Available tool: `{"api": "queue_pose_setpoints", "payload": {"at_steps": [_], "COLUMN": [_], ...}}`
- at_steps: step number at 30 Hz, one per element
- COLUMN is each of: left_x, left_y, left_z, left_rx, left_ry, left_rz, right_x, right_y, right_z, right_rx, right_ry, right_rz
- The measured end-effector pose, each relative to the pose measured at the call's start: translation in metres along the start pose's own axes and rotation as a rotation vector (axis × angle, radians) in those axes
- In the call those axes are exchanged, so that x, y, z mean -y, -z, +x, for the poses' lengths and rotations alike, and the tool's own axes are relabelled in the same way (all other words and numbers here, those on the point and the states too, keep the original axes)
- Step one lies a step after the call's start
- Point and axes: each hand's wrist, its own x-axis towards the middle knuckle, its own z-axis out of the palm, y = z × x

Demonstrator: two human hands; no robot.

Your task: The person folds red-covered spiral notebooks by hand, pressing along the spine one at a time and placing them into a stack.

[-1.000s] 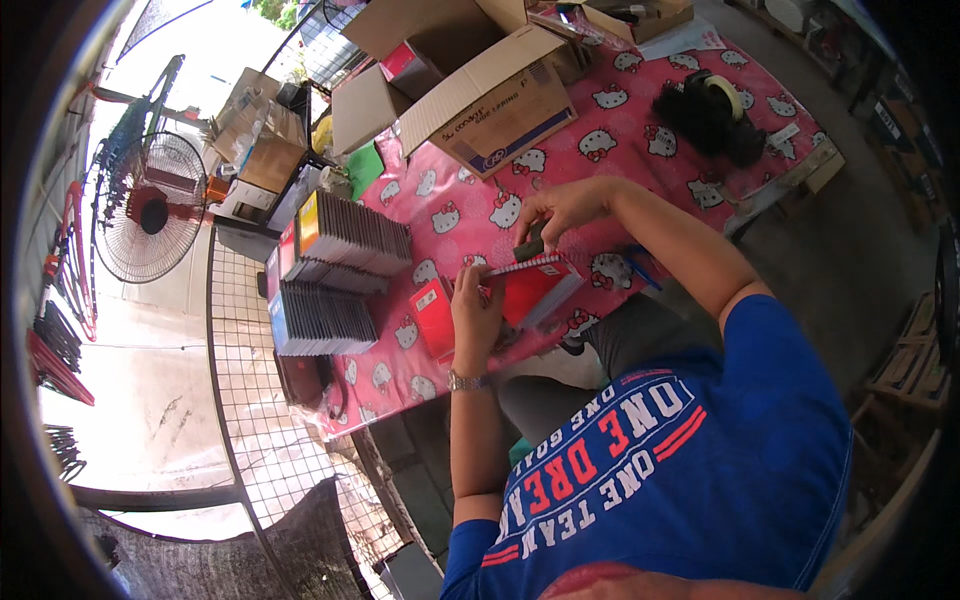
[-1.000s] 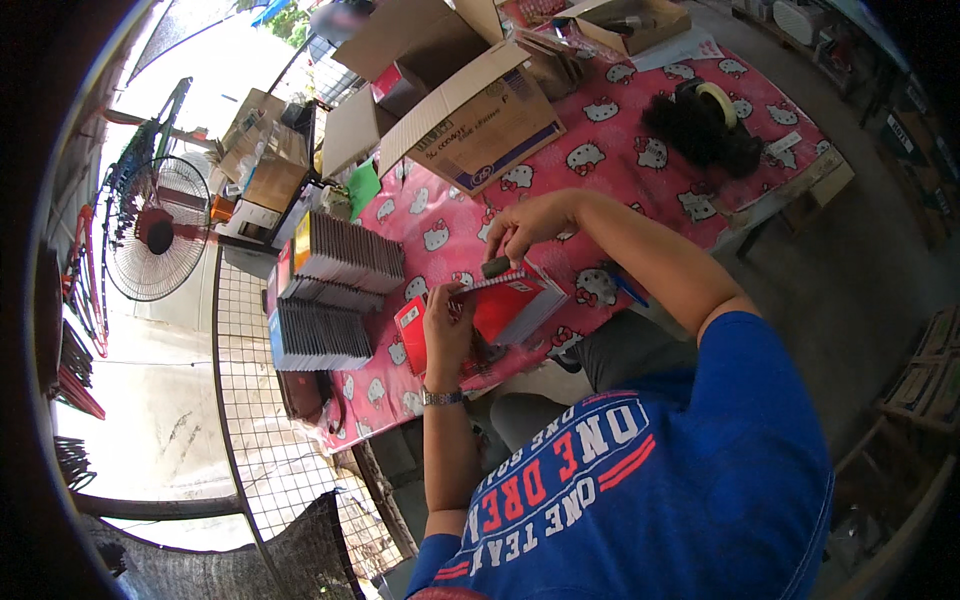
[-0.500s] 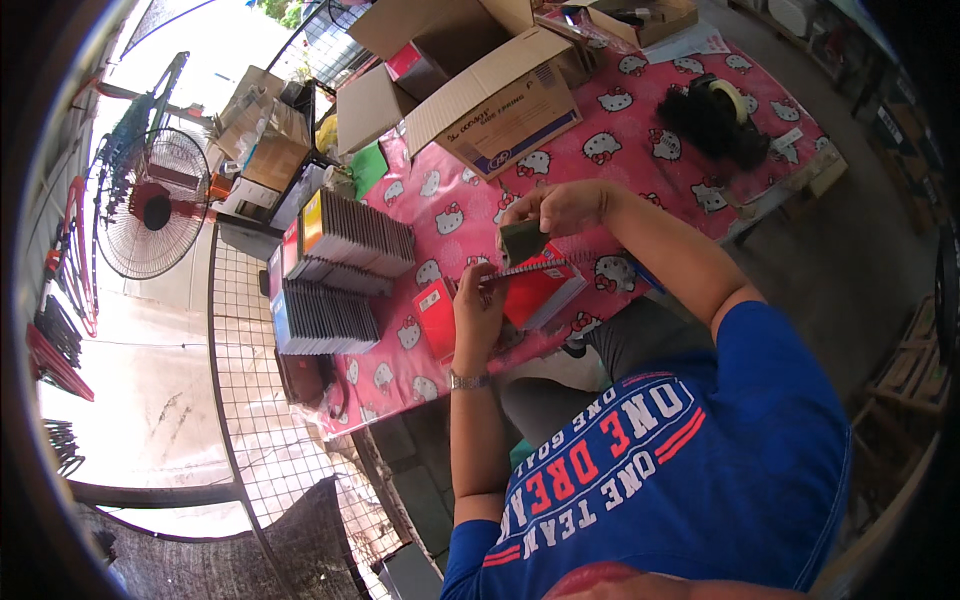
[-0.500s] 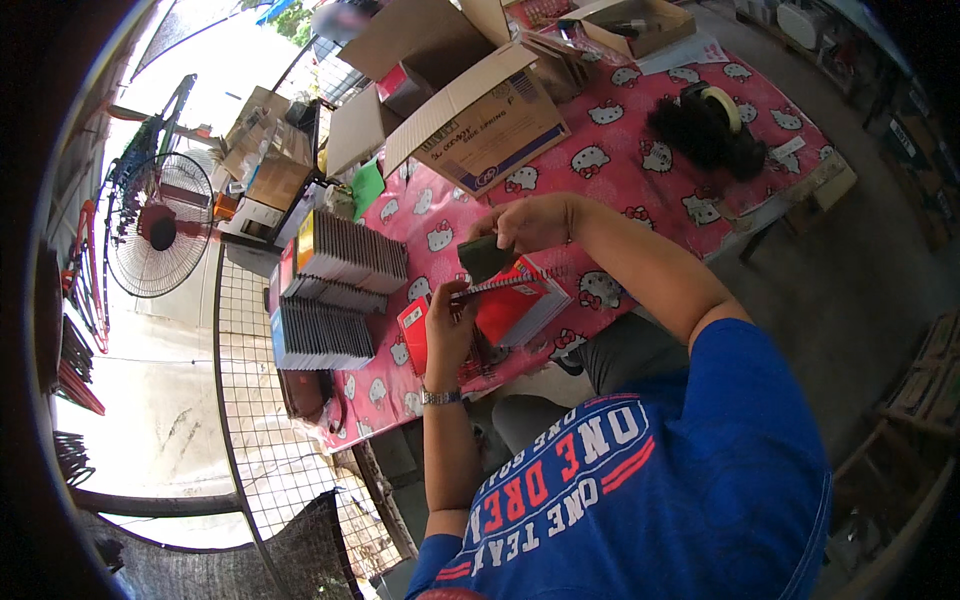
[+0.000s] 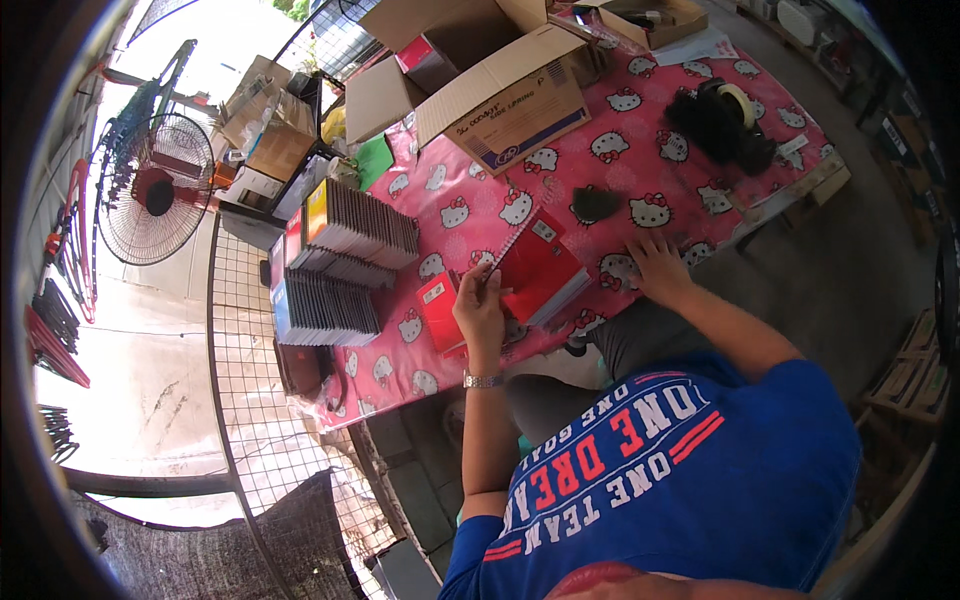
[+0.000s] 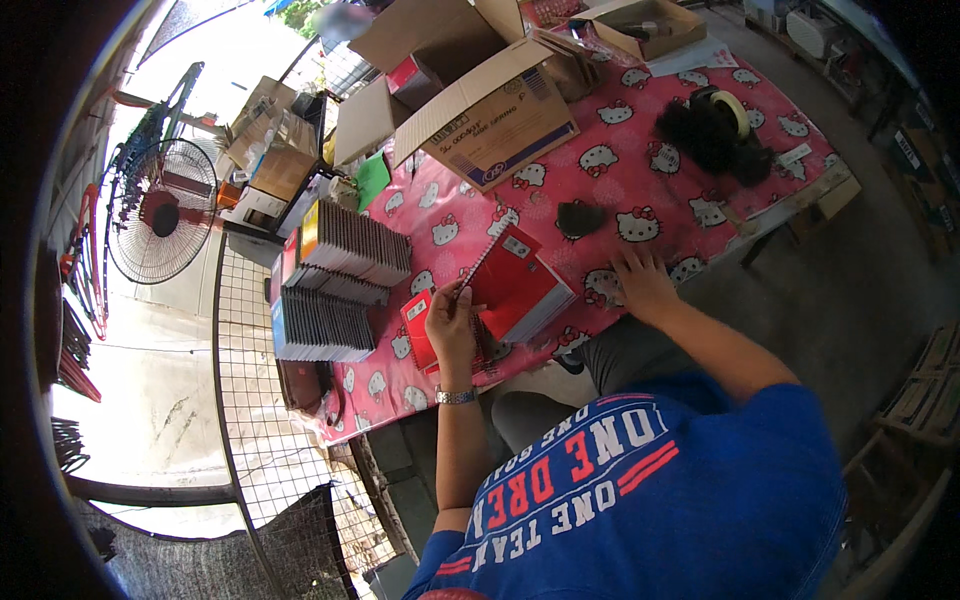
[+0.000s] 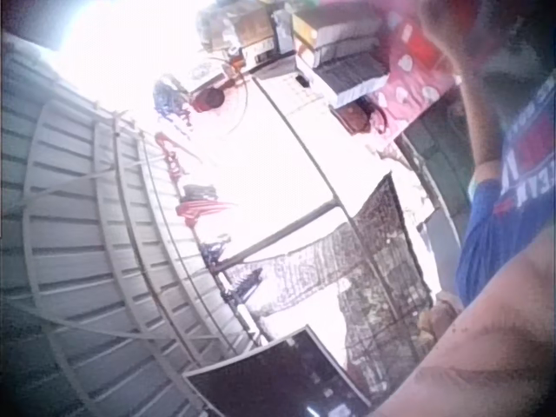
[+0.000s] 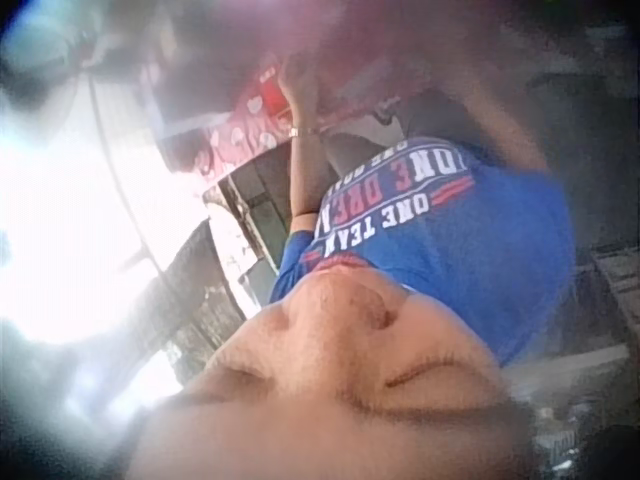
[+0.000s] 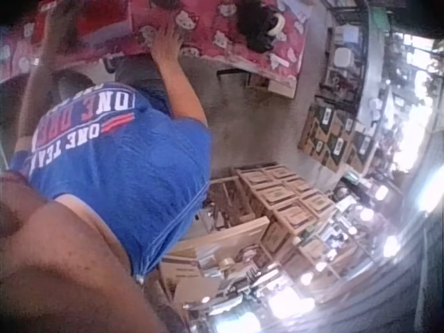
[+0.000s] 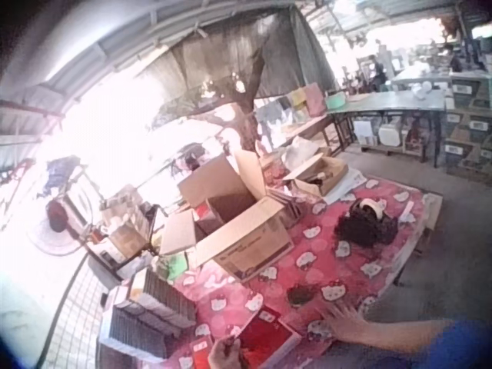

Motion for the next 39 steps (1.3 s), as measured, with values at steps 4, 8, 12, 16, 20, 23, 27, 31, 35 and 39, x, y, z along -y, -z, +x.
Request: {"api": "queue_pose_setpoints", "payload": {"at_steps": [4,8,12,16,20,23,27,31,35,39], "left_x": [0.004,0.010,-0.011,0.019,0.028,0.024,0.032,-0.011,-0.093,-0.101], "left_y": [0.003,-0.004,-0.018,-0.003,0.002,-0.002,0.004,0.012,0.050,0.079], "left_z": [0.001,-0.004,-0.008,-0.006,-0.006,-0.006,-0.010,-0.008,0.002,0.037], "left_rx": [-0.022,-0.078,-0.136,-0.104,-0.054,-0.066,-0.175,-0.246,-0.238,-0.009], "left_ry": [0.075,0.035,-0.170,-0.094,-0.120,-0.137,-0.243,-0.438,-0.503,-0.121], "left_rz": [0.037,0.079,0.039,0.019,0.230,0.208,0.151,0.369,0.594,1.077], "right_x": [0.002,0.070,0.119,0.143,0.144,0.143,0.149,0.129,0.044,-0.036], "right_y": [0.006,0.074,0.097,0.101,0.099,0.094,0.097,0.103,0.067,0.015], "right_z": [-0.022,0.007,0.033,0.039,0.039,0.039,0.045,0.042,0.047,0.037], "right_rx": [0.004,-0.147,-0.302,-0.359,-0.357,-0.391,0.234,0.325,-0.144,0.056], "right_ry": [0.024,0.246,0.535,0.605,0.580,0.559,0.281,0.171,0.156,-0.088], "right_rz": [-0.015,0.739,0.618,0.468,0.407,0.362,1.209,1.482,0.800,0.470]}}
